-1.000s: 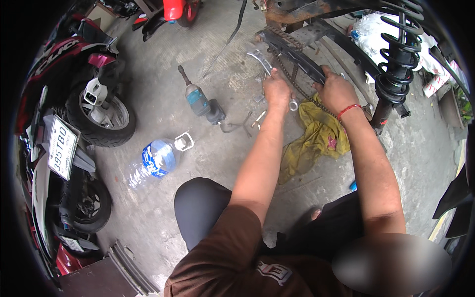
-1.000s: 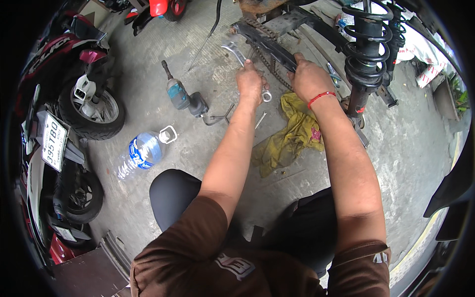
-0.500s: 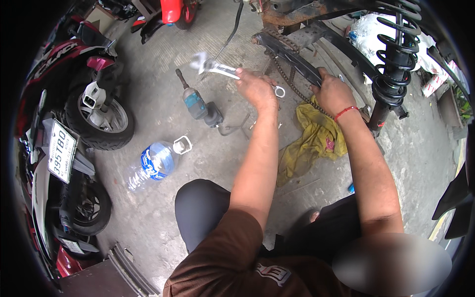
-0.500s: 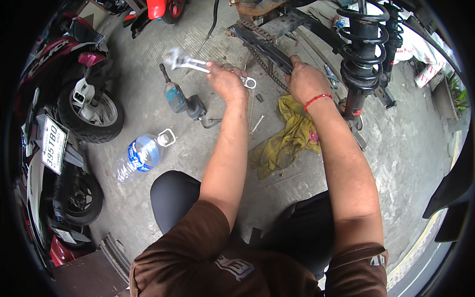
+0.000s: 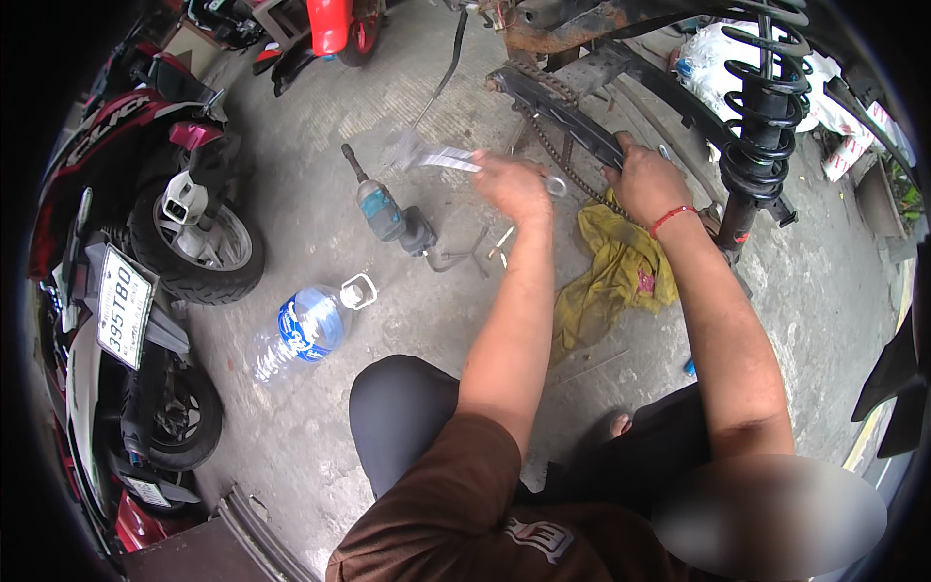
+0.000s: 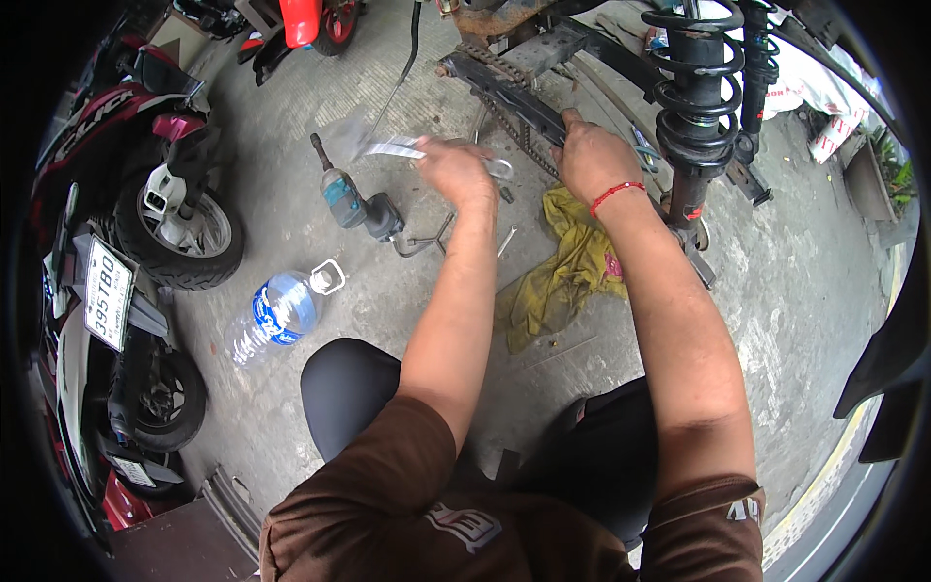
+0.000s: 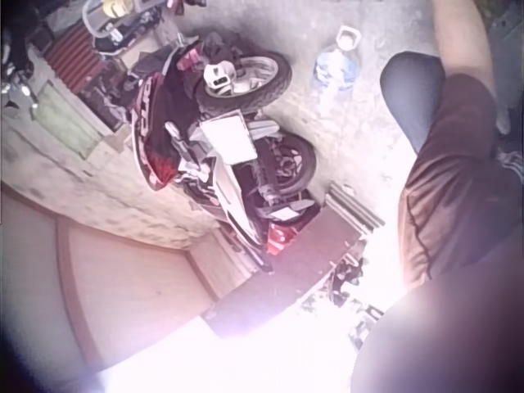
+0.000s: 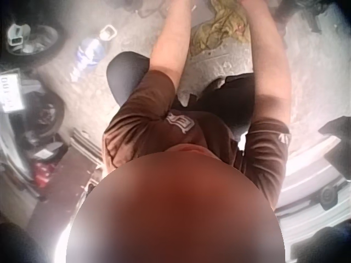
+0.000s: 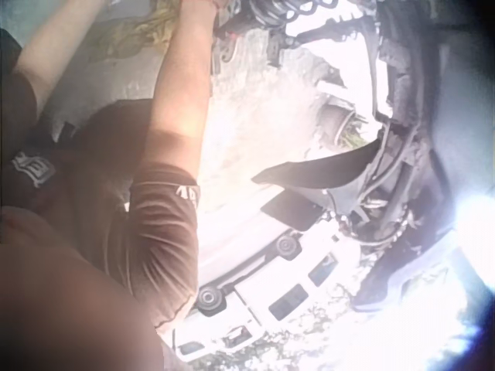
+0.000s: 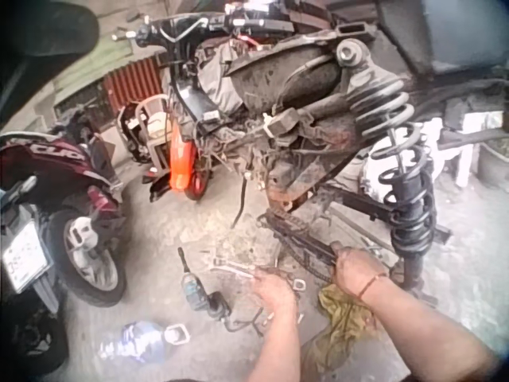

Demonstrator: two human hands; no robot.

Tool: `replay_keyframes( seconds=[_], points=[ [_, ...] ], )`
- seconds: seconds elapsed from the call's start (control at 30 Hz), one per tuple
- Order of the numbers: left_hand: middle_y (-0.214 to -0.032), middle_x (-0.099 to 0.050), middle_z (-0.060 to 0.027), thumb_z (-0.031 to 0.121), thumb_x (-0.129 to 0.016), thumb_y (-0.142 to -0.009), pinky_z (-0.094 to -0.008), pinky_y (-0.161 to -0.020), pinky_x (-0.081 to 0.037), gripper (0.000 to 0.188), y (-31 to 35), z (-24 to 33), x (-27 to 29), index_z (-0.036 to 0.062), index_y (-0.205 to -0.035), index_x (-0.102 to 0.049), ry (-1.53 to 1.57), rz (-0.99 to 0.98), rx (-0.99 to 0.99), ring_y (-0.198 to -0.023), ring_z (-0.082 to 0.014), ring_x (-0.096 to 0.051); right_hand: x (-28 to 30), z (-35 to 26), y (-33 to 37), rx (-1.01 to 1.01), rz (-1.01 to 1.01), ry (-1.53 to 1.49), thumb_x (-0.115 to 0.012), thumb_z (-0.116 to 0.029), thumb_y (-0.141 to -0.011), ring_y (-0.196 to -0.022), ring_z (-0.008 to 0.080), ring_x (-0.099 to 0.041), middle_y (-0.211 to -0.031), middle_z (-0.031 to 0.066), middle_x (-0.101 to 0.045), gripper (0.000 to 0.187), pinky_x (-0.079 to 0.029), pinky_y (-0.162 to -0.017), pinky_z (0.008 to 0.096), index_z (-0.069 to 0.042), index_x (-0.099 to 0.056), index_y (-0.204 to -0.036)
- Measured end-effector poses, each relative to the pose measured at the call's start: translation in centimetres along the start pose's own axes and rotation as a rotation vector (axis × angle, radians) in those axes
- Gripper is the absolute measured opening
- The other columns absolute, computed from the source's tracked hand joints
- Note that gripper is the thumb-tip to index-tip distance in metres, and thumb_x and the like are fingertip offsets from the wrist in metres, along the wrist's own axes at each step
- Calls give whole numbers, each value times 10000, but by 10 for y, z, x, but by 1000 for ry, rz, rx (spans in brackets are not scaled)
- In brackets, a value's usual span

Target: The person pours liquid from a plastic bottle into a bucket, then kneels to work on a motorcycle's rear wheel and chain. They use a power drill and a wrench to adjust components near the chain and sprocket.

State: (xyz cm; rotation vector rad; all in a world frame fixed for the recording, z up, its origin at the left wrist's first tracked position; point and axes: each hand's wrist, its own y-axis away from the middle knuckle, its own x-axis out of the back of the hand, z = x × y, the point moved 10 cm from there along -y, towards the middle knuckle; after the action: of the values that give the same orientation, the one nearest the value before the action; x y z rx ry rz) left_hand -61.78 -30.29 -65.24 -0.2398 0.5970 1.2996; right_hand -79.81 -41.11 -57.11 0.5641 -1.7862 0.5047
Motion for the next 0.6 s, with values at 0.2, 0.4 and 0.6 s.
replay_keyframes(
  seconds=[0.2,0.4,0.6],
  points=[
    [-593,-428,-42,346,-368,-1072,-348,-369,-407,350,-6,-27,3,61,-882,-440,-172,-144,223,-413,-170,-427,0,3,-1,-44,-46,27,-677,-297,-887,-949,406,-679,-969,276,-692,523,-536,-846,473,-10,-535,-1301],
    [-624,-415,-36,363,-379,-1067,-352,-398,-392,331,-3,-19,7,79,-903,-430,-72,-143,208,-450,-157,-407,8,5,-3,-92,-36,-44,-676,-281,-875,-1014,361,-676,-1048,222,-704,412,-542,-886,454,-51,-637,-1215],
    [-620,-402,-31,349,-372,-1072,-349,-394,-389,335,3,-10,4,89,-864,-408,-21,-123,120,-436,-154,-387,3,10,-1,-129,-54,-97,-693,-294,-843,-1011,373,-670,-1055,263,-688,534,-524,-899,437,-2,-606,-1281]
  ],
)
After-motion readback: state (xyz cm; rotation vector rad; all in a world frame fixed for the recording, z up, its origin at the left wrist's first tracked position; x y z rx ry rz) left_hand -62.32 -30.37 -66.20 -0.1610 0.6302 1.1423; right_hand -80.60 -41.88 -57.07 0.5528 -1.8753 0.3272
